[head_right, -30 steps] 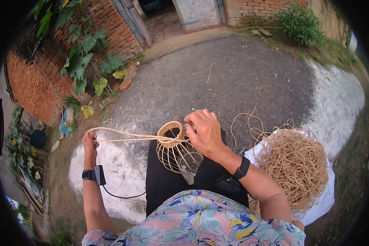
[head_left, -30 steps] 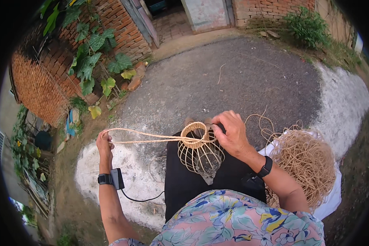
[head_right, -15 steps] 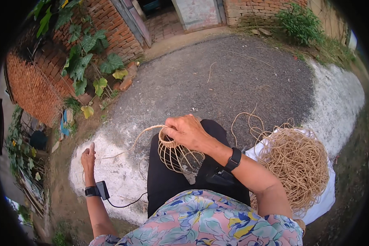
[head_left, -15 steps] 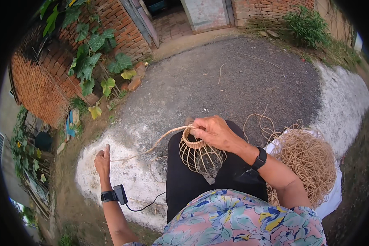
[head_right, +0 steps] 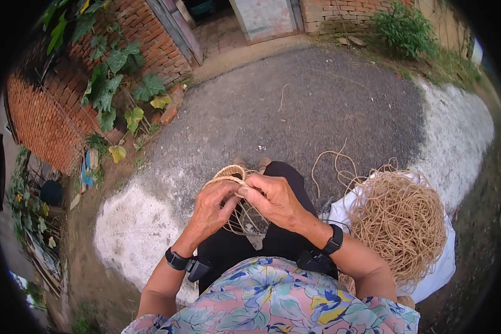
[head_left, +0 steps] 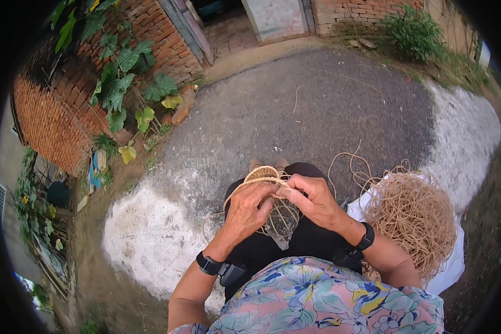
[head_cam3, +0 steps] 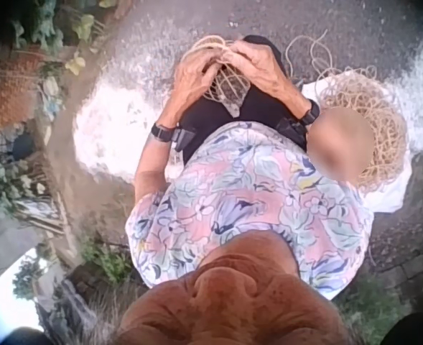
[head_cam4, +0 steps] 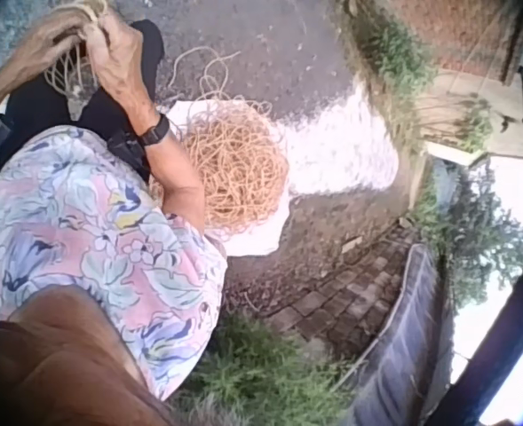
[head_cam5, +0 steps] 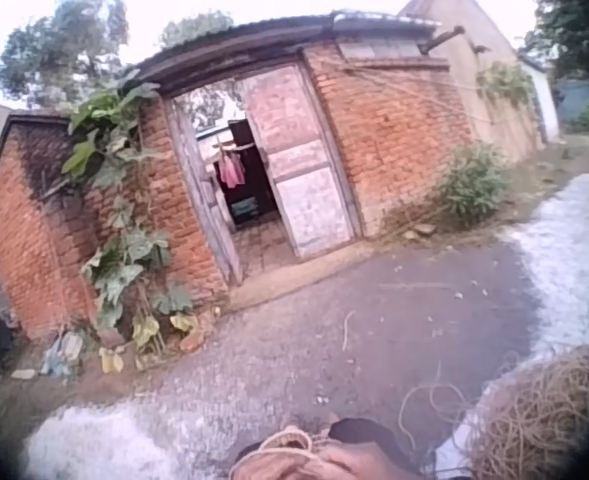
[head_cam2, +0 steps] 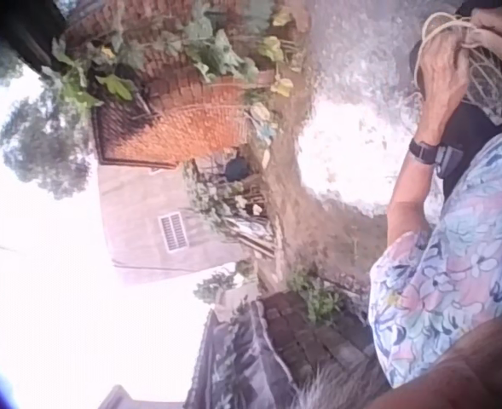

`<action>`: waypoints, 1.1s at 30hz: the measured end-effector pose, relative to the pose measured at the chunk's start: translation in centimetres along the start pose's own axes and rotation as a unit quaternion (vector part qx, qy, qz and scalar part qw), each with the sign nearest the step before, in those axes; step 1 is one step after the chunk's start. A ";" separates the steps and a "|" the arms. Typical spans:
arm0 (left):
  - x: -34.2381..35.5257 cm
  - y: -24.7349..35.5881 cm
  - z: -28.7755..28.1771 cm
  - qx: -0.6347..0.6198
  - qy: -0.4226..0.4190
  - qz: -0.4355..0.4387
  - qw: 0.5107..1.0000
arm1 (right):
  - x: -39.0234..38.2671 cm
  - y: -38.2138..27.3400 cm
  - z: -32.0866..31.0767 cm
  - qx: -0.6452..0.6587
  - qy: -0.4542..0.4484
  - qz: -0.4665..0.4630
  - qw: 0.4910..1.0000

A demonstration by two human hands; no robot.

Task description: Weave a small basket structure using thin wooden or wicker strips.

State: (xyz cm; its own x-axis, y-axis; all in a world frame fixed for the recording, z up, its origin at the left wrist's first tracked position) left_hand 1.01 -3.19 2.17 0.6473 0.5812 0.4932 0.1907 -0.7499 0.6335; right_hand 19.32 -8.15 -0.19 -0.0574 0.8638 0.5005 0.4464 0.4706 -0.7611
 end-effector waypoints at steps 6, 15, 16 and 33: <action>0.3 -0.9 -0.2 -0.054 0.029 -0.140 0.988 | -2.9 1.5 1.4 0.047 0.039 0.119 0.991; 1.5 -1.0 -1.4 -0.114 -0.073 -0.192 0.972 | -2.5 2.2 3.0 -0.050 0.035 0.137 0.989; 1.4 -0.9 -1.2 -0.095 -0.072 -0.172 0.978 | -2.5 2.2 3.0 -0.052 0.034 0.133 0.989; 1.2 -0.3 2.8 0.113 0.044 -0.042 0.992 | -2.8 1.6 2.7 -0.008 0.064 0.075 0.995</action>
State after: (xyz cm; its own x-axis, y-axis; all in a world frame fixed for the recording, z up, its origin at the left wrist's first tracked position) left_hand 3.74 -3.15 0.91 0.5568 0.6628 0.5006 0.4088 -0.7433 0.5295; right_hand 17.77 -9.32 -3.93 0.1242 0.8937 0.4312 0.4556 0.3347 -0.8249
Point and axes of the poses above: each hand's wrist, its own x-axis towards the middle knuckle, its own z-axis out of the palm, y = z × x, the point moved 1 cm from there along x, towards the middle knuckle, and after that the axes turned 15 degrees about -x, right-handed, at the moved point
